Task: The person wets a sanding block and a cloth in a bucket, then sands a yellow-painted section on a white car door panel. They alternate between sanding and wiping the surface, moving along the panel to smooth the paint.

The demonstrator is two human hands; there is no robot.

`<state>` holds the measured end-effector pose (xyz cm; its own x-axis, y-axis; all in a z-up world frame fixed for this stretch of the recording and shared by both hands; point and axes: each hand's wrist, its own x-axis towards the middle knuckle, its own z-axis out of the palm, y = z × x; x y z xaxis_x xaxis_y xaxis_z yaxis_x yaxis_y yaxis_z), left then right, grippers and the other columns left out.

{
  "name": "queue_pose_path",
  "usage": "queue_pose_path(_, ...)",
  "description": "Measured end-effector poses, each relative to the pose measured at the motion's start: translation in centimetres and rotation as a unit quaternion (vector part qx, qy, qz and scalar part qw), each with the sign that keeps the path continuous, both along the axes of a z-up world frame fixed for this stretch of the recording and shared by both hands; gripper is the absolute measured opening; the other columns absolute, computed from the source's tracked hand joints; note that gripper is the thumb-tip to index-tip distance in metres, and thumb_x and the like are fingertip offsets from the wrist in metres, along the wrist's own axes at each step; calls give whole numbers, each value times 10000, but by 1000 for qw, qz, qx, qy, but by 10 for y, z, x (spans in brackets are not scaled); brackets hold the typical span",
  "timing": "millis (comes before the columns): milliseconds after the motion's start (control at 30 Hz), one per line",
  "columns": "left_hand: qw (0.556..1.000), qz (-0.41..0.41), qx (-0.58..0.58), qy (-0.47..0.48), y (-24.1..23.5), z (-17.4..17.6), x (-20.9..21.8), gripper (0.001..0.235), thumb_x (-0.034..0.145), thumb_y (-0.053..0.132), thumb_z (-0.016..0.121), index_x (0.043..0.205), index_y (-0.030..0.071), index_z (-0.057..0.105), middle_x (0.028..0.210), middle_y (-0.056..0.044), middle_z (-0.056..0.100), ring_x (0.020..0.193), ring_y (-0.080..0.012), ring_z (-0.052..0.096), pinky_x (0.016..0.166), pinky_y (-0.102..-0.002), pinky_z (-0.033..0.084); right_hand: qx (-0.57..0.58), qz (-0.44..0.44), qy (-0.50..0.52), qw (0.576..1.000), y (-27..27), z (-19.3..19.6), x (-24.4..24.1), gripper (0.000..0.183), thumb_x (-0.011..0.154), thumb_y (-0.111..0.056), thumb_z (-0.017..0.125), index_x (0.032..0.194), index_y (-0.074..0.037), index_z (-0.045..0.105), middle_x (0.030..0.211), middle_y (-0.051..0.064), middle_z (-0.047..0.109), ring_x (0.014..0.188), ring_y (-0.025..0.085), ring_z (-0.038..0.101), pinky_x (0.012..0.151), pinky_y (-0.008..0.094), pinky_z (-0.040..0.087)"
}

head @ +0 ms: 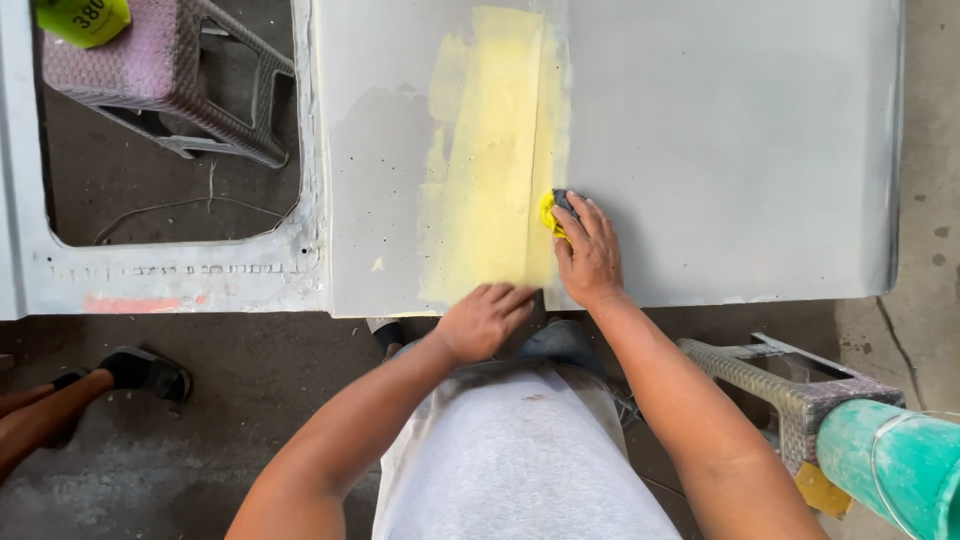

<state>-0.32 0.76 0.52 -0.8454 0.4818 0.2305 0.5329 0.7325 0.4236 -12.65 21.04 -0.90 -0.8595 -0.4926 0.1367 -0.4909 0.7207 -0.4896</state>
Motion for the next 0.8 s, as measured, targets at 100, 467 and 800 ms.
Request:
queue_pose_path(100,999,-14,-29,-22,-6,-12,-43,436,865,127,581,1279,12,652,1431,-153,572,1208,-310,563,990,-433,471,5,2,0,1000,-2,0,-1,490,923,-91,653,1408,-129,599,1561,103,481,1422,387,431,1175,502,355)
queue_pose_path(467,989,-94,-109,-31,-6,-2,-23,364,882,201,567,1205,73,678,1496,-126,498,1193,-300,527,947,-453,469,-28,-1,-25,999,4,10,-4,459,935,-81,655,1390,-122,612,1537,92,506,1410,364,456,1167,483,377)
queue_pose_path(800,988,-35,-146,-34,8,10,-25,490,854,150,554,1333,94,640,1498,-87,517,1102,-274,539,873,-417,465,-18,-10,-26,999,5,13,-5,473,928,-76,653,1397,-129,608,1535,87,507,1401,363,458,1166,486,376)
